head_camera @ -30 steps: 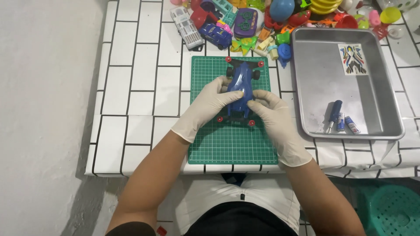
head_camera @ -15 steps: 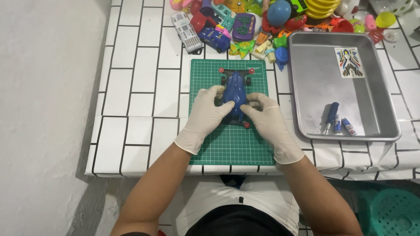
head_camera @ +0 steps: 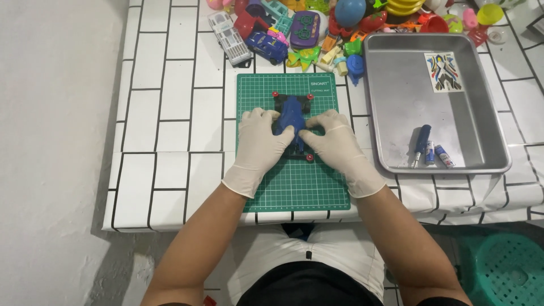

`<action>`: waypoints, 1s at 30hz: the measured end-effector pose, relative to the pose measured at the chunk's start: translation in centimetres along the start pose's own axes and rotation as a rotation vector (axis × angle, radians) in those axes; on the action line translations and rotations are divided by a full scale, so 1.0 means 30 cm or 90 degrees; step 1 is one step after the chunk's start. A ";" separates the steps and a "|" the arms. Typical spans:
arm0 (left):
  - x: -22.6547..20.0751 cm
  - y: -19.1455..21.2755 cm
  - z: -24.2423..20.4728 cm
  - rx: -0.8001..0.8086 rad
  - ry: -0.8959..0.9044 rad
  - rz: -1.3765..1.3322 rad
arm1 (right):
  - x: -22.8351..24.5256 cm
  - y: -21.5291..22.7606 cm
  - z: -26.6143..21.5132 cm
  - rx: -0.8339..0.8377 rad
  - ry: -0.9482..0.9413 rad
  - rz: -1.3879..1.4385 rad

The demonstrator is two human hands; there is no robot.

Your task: The person assembles a blue toy car on a green cutting mat, attaching wheels and a body to the chassis. They then place the completed car into a gray tray, add a sticker sheet, and pack the tray into a cardboard box.

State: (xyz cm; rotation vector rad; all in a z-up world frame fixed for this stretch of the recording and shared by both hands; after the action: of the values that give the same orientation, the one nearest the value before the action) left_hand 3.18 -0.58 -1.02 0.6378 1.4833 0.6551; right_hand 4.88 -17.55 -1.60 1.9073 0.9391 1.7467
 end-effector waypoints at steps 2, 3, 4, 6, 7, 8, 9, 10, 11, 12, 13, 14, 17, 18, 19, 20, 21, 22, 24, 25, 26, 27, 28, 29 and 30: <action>0.006 -0.008 0.001 -0.009 -0.001 0.012 | -0.004 -0.003 0.003 0.002 -0.006 -0.013; 0.006 -0.009 0.002 -0.018 -0.004 0.024 | -0.006 -0.002 0.004 0.002 -0.011 -0.026; 0.003 -0.005 0.001 -0.020 -0.004 0.024 | -0.003 -0.003 0.000 0.002 -0.010 -0.026; -0.004 0.002 -0.002 -0.017 0.003 0.025 | 0.001 0.005 -0.011 -0.011 -0.017 -0.018; 0.000 -0.002 0.000 -0.019 0.003 0.025 | -0.002 0.003 -0.014 -0.011 -0.015 -0.019; 0.000 0.002 -0.001 -0.042 -0.009 0.018 | -0.003 0.006 -0.020 -0.026 -0.009 0.001; 0.000 0.006 -0.002 -0.066 -0.021 0.011 | -0.005 0.009 -0.026 -0.040 -0.002 0.020; 0.000 0.006 -0.003 -0.066 -0.022 0.011 | -0.017 -0.002 -0.024 -0.041 -0.001 0.020; -0.003 0.012 -0.004 -0.079 -0.030 0.011 | -0.026 -0.003 -0.023 -0.064 0.008 0.047; -0.007 0.015 -0.005 -0.091 -0.037 0.010 | -0.038 -0.003 -0.023 -0.086 0.017 0.074; -0.005 0.014 -0.008 -0.090 -0.040 0.009 | -0.051 -0.010 -0.027 -0.089 0.016 0.073; -0.007 0.021 -0.009 -0.106 -0.048 0.002 | -0.051 -0.005 -0.032 -0.111 0.045 0.086; -0.022 0.041 -0.023 -0.133 -0.065 -0.021 | -0.044 0.009 -0.054 -0.154 0.097 0.097; -0.029 0.049 -0.031 -0.145 -0.069 -0.036 | -0.037 0.017 -0.066 -0.171 0.120 0.095; -0.009 0.028 -0.021 -0.143 -0.075 -0.037 | -0.032 0.033 -0.085 -0.177 0.118 0.094; -0.004 0.028 -0.015 -0.190 -0.119 -0.047 | -0.021 0.048 -0.102 -0.169 0.138 0.142; 0.000 0.027 -0.009 -0.236 -0.164 -0.058 | -0.011 0.064 -0.118 -0.162 0.158 0.190; -0.014 0.043 -0.020 -0.234 -0.170 -0.060 | -0.003 0.098 -0.151 -0.169 0.156 0.189; -0.058 0.093 -0.045 -0.270 -0.236 -0.088 | 0.003 0.181 -0.213 -0.211 0.152 0.282; -0.076 0.108 -0.049 -0.267 -0.243 -0.089 | -0.045 0.252 -0.210 -0.218 0.151 0.282; -0.096 0.123 -0.060 -0.267 -0.264 -0.087 | -0.098 0.337 -0.220 -0.279 0.148 0.255; -0.114 0.137 -0.070 -0.266 -0.285 -0.086 | -0.152 0.420 -0.231 -0.339 0.145 0.227; -0.112 0.129 -0.072 -0.261 -0.287 -0.086 | -0.180 0.502 -0.229 -0.342 0.140 0.228; -0.115 0.115 -0.073 -0.243 -0.300 -0.062 | -0.203 0.606 -0.241 -0.416 0.135 0.158; -0.116 0.104 -0.072 -0.229 -0.313 -0.037 | -0.221 0.707 -0.252 -0.487 0.132 0.086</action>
State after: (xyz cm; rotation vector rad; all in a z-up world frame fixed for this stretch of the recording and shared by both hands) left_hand 1.05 -1.05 3.65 0.4332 0.8970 0.6435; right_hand 2.04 -38.19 9.19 1.3242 0.1330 2.0122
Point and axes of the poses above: each hand's wrist, its own z-axis towards the middle knuckle, its own y-axis out of the back of the hand, x = y × z, the point moved 8 cm from there along z, towards the middle knuckle, and after that the axes turned 3 degrees about z, right-handed, at the moved point
